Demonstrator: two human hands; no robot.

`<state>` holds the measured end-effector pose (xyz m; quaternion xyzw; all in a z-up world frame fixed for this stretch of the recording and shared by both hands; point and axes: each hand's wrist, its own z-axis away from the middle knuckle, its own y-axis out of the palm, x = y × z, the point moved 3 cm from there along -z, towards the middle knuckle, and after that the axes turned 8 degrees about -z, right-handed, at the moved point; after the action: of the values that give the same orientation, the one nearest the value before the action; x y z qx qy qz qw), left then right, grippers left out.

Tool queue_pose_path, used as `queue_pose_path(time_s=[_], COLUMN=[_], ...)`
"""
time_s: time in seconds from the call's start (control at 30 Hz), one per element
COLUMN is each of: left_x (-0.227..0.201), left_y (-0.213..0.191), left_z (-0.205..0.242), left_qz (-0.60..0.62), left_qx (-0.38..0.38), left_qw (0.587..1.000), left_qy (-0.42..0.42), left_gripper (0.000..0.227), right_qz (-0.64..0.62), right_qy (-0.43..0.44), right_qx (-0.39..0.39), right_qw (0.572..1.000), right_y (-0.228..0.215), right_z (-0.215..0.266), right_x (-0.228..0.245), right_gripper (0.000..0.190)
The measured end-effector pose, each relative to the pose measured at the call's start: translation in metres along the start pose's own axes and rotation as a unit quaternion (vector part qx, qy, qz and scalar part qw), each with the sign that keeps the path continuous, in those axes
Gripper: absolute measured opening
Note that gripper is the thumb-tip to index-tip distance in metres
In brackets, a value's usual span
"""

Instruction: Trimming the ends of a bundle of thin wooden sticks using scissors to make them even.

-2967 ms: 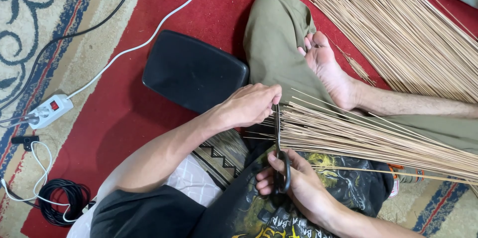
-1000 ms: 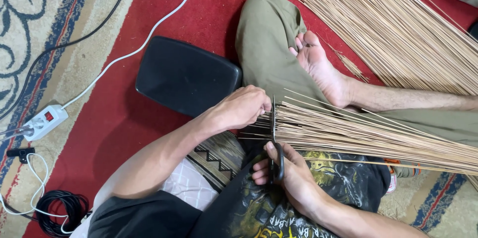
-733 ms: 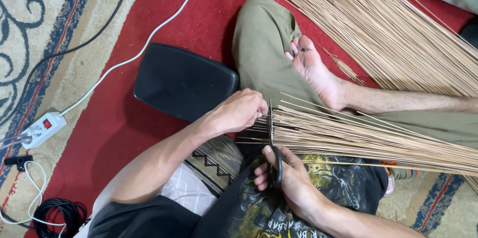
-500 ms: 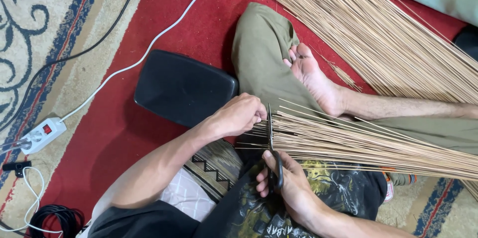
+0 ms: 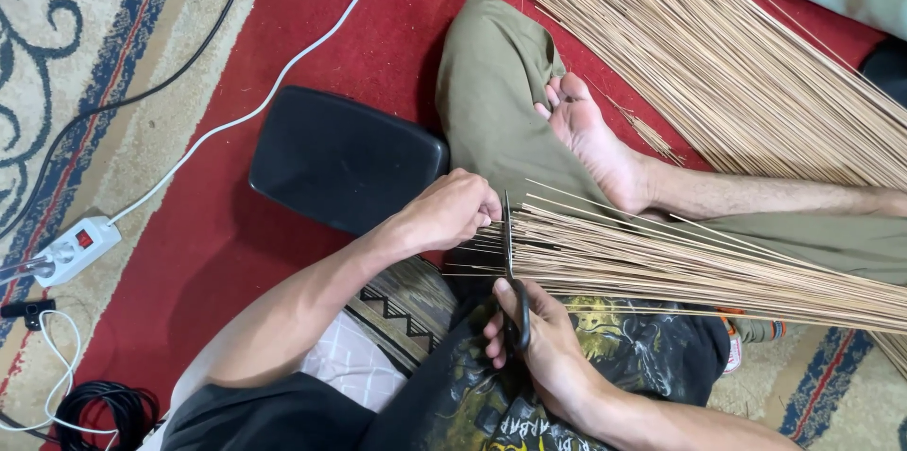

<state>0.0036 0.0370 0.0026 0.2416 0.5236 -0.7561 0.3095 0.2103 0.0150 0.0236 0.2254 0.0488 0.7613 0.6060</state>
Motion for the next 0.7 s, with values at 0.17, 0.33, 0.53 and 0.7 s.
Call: queue_pose_path(time_s=[0.17,0.33,0.53,0.7], left_x=[0.002,0.004,0.013,0.016], left_y=[0.002,0.002,-0.008,-0.017], left_z=[-0.001,-0.001,-0.001,0.001], left_qz=[-0.005,-0.001,0.003,-0.026], left_qx=[0.012,0.03,0.033,0.078], left_qw=[1.0,0.999,0.998,0.991], left_qy=[-0.007,-0.012,-0.052,-0.104], left_gripper=[0.016,0.015,0.014,0.015], right_qz=[0.0,-0.001,0.02,0.027], right_qy=[-0.004,-0.023,0.002,0.007], right_qx=[-0.001,0.004,0.012,0.028], right_qw=[1.0,1.0,1.0,0.999], right_y=[0.0,-0.002,0.003,0.006], right_z=[-0.001,-0.005,0.001,0.008], right_x=[-0.002,-0.004,0.001,0.005], right_gripper=[0.035,0.034,0.028,0.032])
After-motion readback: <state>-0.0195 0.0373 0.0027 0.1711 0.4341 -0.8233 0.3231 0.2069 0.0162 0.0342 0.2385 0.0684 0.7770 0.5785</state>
